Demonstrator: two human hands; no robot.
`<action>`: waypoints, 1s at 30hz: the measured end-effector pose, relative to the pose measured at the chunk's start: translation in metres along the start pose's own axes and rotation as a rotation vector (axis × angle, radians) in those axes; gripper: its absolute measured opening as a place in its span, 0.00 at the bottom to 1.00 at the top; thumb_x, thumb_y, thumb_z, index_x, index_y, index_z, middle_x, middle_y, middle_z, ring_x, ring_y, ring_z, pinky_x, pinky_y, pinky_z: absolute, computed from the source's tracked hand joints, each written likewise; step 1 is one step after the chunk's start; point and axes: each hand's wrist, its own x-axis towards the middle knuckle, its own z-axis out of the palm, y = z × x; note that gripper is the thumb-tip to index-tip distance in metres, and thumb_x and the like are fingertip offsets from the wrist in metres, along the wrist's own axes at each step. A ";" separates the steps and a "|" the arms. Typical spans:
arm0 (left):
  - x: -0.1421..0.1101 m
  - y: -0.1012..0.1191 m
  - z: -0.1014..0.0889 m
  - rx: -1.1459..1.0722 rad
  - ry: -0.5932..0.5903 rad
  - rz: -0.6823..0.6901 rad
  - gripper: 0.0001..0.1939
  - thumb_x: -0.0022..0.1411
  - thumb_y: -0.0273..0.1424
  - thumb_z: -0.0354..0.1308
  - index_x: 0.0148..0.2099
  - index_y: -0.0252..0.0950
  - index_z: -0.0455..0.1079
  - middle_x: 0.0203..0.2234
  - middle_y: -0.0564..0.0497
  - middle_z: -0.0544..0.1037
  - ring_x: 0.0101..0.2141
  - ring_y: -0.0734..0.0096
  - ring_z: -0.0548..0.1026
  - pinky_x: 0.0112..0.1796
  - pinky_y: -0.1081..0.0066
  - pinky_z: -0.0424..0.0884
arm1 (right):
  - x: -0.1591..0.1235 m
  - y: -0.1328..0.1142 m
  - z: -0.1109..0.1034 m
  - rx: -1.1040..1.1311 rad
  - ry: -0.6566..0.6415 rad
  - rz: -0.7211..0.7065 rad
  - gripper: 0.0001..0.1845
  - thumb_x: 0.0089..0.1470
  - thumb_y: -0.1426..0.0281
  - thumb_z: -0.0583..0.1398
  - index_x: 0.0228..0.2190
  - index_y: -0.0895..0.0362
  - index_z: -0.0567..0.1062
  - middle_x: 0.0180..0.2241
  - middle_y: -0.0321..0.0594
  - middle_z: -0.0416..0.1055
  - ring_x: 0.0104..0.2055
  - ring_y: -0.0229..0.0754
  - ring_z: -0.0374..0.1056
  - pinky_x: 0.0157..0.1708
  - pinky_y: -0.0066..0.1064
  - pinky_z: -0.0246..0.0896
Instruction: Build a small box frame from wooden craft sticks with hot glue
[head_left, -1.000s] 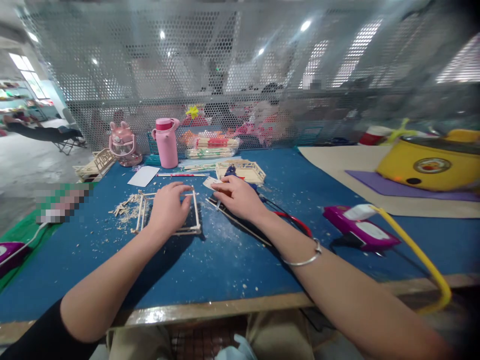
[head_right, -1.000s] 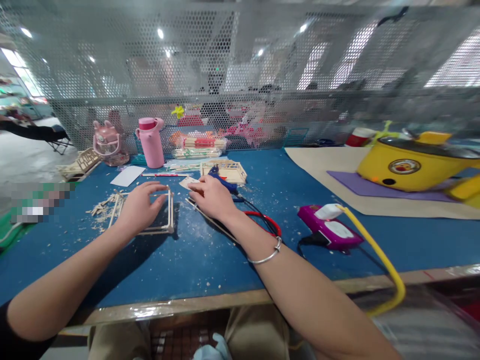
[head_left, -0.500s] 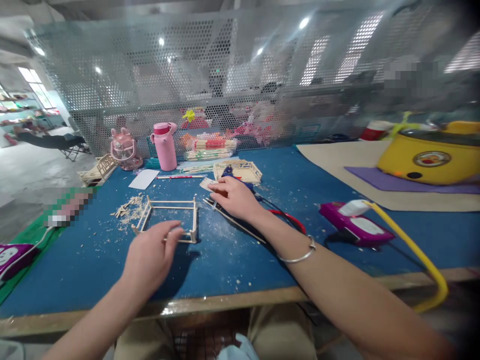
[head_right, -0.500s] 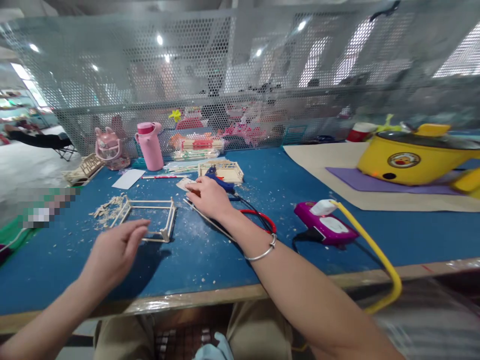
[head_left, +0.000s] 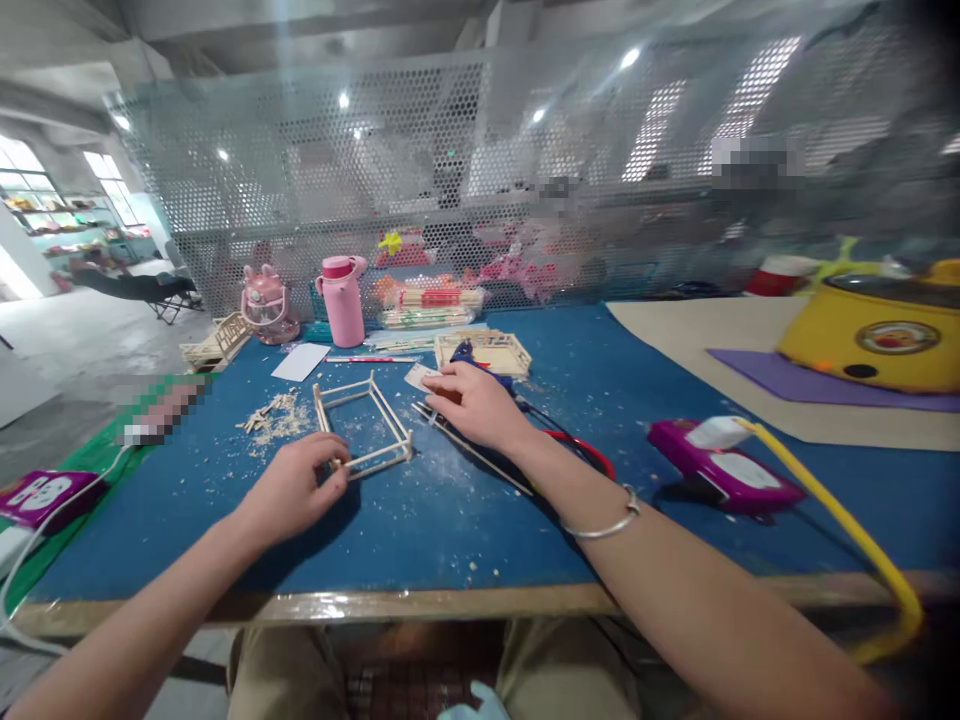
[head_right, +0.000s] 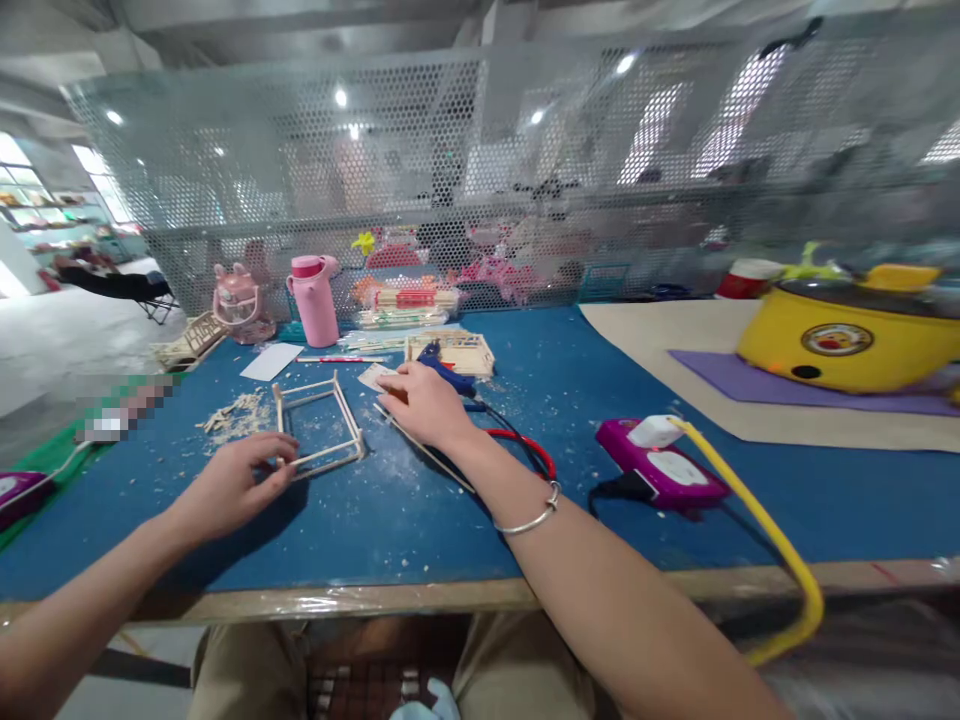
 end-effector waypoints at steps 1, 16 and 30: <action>0.001 -0.011 -0.003 -0.001 0.001 0.000 0.09 0.58 0.30 0.48 0.34 0.37 0.70 0.40 0.47 0.76 0.39 0.65 0.73 0.37 0.69 0.69 | 0.000 -0.001 0.000 0.003 -0.005 -0.007 0.16 0.52 0.68 0.57 0.43 0.53 0.77 0.38 0.44 0.70 0.37 0.43 0.67 0.39 0.35 0.62; 0.044 0.022 0.027 0.248 0.209 -0.245 0.12 0.57 0.41 0.57 0.36 0.43 0.77 0.34 0.48 0.76 0.40 0.55 0.69 0.39 0.56 0.61 | -0.008 -0.014 0.003 0.103 -0.109 -0.252 0.16 0.54 0.69 0.57 0.44 0.57 0.76 0.44 0.49 0.68 0.44 0.43 0.67 0.45 0.36 0.62; 0.041 0.030 0.041 0.275 0.356 -0.216 0.04 0.54 0.37 0.61 0.30 0.47 0.78 0.40 0.50 0.76 0.46 0.49 0.64 0.50 0.37 0.42 | -0.010 -0.029 0.012 -0.007 -0.123 -0.166 0.12 0.52 0.68 0.59 0.37 0.54 0.80 0.42 0.47 0.69 0.43 0.45 0.66 0.43 0.36 0.61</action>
